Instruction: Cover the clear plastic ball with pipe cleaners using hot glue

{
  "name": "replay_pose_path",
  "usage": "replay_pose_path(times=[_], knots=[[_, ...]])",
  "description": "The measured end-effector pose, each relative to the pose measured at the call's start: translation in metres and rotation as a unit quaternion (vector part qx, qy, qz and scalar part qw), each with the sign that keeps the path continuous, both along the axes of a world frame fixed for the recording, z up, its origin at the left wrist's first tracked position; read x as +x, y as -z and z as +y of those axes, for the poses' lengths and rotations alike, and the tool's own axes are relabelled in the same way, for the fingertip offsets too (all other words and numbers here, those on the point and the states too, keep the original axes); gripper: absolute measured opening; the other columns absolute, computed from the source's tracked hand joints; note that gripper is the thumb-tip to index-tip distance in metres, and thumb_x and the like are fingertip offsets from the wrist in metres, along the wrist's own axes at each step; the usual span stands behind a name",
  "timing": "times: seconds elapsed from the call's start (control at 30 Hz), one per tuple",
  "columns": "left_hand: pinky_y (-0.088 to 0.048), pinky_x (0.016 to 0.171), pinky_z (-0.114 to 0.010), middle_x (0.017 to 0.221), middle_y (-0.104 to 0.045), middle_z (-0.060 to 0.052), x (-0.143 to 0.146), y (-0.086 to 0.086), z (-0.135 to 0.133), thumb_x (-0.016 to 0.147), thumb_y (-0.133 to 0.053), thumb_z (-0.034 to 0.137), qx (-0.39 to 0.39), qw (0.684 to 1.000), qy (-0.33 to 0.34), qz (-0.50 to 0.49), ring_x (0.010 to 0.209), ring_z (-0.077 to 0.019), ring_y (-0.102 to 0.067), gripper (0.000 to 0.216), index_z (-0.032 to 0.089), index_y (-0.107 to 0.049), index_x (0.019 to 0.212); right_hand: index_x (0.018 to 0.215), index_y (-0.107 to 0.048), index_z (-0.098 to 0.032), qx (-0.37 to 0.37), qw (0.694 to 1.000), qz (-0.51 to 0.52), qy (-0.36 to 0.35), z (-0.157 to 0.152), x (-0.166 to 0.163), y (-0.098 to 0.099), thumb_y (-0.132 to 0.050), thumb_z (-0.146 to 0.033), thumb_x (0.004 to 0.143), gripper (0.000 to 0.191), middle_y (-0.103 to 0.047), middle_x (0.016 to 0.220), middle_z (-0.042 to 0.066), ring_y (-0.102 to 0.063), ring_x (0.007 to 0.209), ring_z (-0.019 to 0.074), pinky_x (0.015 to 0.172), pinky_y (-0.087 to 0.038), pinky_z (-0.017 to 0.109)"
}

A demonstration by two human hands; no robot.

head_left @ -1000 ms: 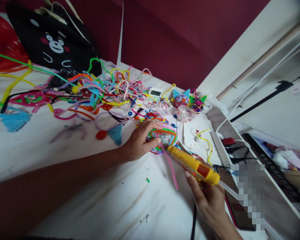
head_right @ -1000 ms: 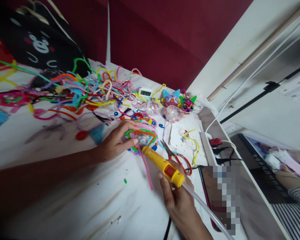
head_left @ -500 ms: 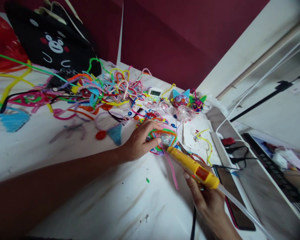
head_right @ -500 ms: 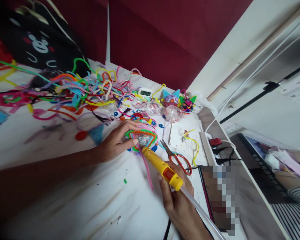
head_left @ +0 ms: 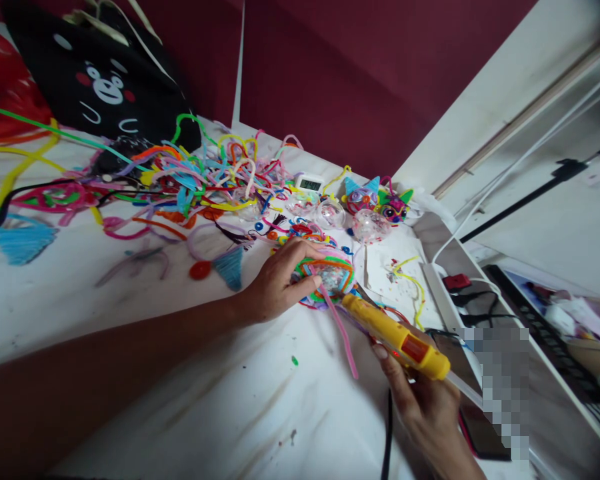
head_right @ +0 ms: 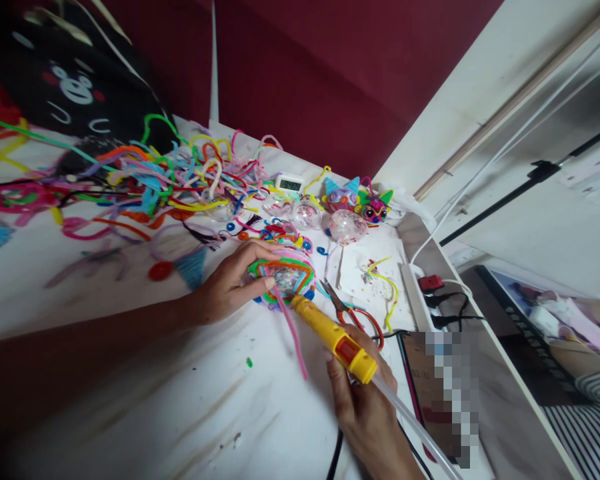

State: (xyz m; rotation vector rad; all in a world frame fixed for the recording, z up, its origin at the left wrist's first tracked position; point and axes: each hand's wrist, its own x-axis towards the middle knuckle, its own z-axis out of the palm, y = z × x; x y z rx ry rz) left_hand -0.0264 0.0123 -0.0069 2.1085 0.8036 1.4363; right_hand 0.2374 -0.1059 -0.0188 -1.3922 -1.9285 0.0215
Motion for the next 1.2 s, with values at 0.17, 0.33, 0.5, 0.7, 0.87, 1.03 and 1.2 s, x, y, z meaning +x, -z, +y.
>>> replay_pose_path(times=[0.17, 0.33, 0.5, 0.7, 0.87, 1.03, 1.2], knots=[[-0.044, 0.104, -0.043, 0.117, -0.062, -0.01, 0.0, 0.001, 0.001, 0.087, -0.057, 0.017, 0.004, 1.0, 0.001, -0.002, 0.12, -0.0263, -0.057, 0.02, 0.019, -0.056, 0.106, 0.11, -0.063, -0.02, 0.02, 1.0, -0.018, 0.009, 0.0, -0.002, -0.005, -0.06, -0.025, 0.09, 0.021, -0.07, 0.103, 0.01, -0.068, 0.094, 0.0255, 0.083, -0.057, 0.041], [-0.044, 0.104, -0.043, 0.117, -0.061, -0.011, 0.0, 0.001, 0.0, 0.087, -0.057, 0.017, -0.001, 1.0, -0.004, 0.003, 0.121, -0.0261, -0.057, 0.019, 0.018, -0.055, 0.106, 0.111, -0.064, -0.021, 0.019, 1.0, 0.017, -0.002, 0.002, -0.003, -0.006, -0.061, -0.022, 0.09, 0.021, -0.069, 0.103, 0.009, -0.068, 0.09, 0.0241, 0.084, -0.056, 0.042], [-0.044, 0.104, -0.041, 0.117, -0.061, -0.01, 0.0, 0.001, -0.001, 0.087, -0.058, 0.016, 0.0, 1.0, -0.005, 0.003, 0.12, -0.0249, -0.057, 0.019, 0.018, -0.055, 0.106, 0.107, -0.066, -0.022, 0.01, 0.999, 0.044, 0.011, 0.004, -0.004, -0.007, -0.062, -0.021, 0.089, 0.018, -0.07, 0.101, 0.008, -0.067, 0.09, 0.0239, 0.085, -0.055, 0.041], [-0.043, 0.105, -0.039, 0.117, -0.061, -0.011, 0.0, 0.0, 0.0, 0.087, -0.057, 0.015, 0.008, 1.0, 0.002, -0.001, 0.121, -0.0245, -0.056, 0.02, 0.016, -0.055, 0.107, 0.111, -0.065, -0.021, -0.002, 0.999, 0.052, 0.016, 0.001, -0.003, -0.005, -0.065, -0.024, 0.088, 0.023, -0.07, 0.102, 0.009, -0.068, 0.09, 0.0249, 0.086, -0.055, 0.043], [-0.043, 0.105, -0.04, 0.118, -0.06, -0.011, 0.001, 0.0, 0.0, 0.086, -0.057, 0.013, 0.012, 1.0, 0.003, -0.003, 0.122, -0.0245, -0.056, 0.021, 0.016, -0.055, 0.108, 0.115, -0.064, -0.022, -0.037, 0.999, 0.019, 0.008, -0.006, 0.0, -0.002, -0.062, -0.026, 0.09, 0.026, -0.068, 0.117, 0.01, -0.066, 0.106, 0.0281, 0.09, -0.053, 0.045], [-0.044, 0.104, -0.042, 0.118, -0.061, -0.011, 0.001, 0.001, 0.001, 0.087, -0.057, 0.015, 0.009, 1.0, -0.002, 0.002, 0.121, -0.0245, -0.056, 0.021, 0.018, -0.055, 0.107, 0.118, -0.061, -0.022, -0.026, 1.0, 0.008, -0.001, -0.005, -0.002, -0.003, -0.061, -0.025, 0.091, 0.028, -0.068, 0.116, 0.01, -0.066, 0.106, 0.0272, 0.088, -0.054, 0.043], [-0.044, 0.104, -0.042, 0.117, -0.061, -0.01, 0.001, 0.001, 0.0, 0.087, -0.057, 0.015, 0.007, 1.0, -0.005, 0.005, 0.121, -0.0249, -0.057, 0.02, 0.018, -0.055, 0.106, 0.106, -0.065, -0.02, 0.03, 0.999, -0.017, 0.014, -0.001, -0.005, -0.009, -0.06, -0.025, 0.091, 0.016, -0.07, 0.098, 0.01, -0.069, 0.091, 0.0256, 0.081, -0.057, 0.041]])
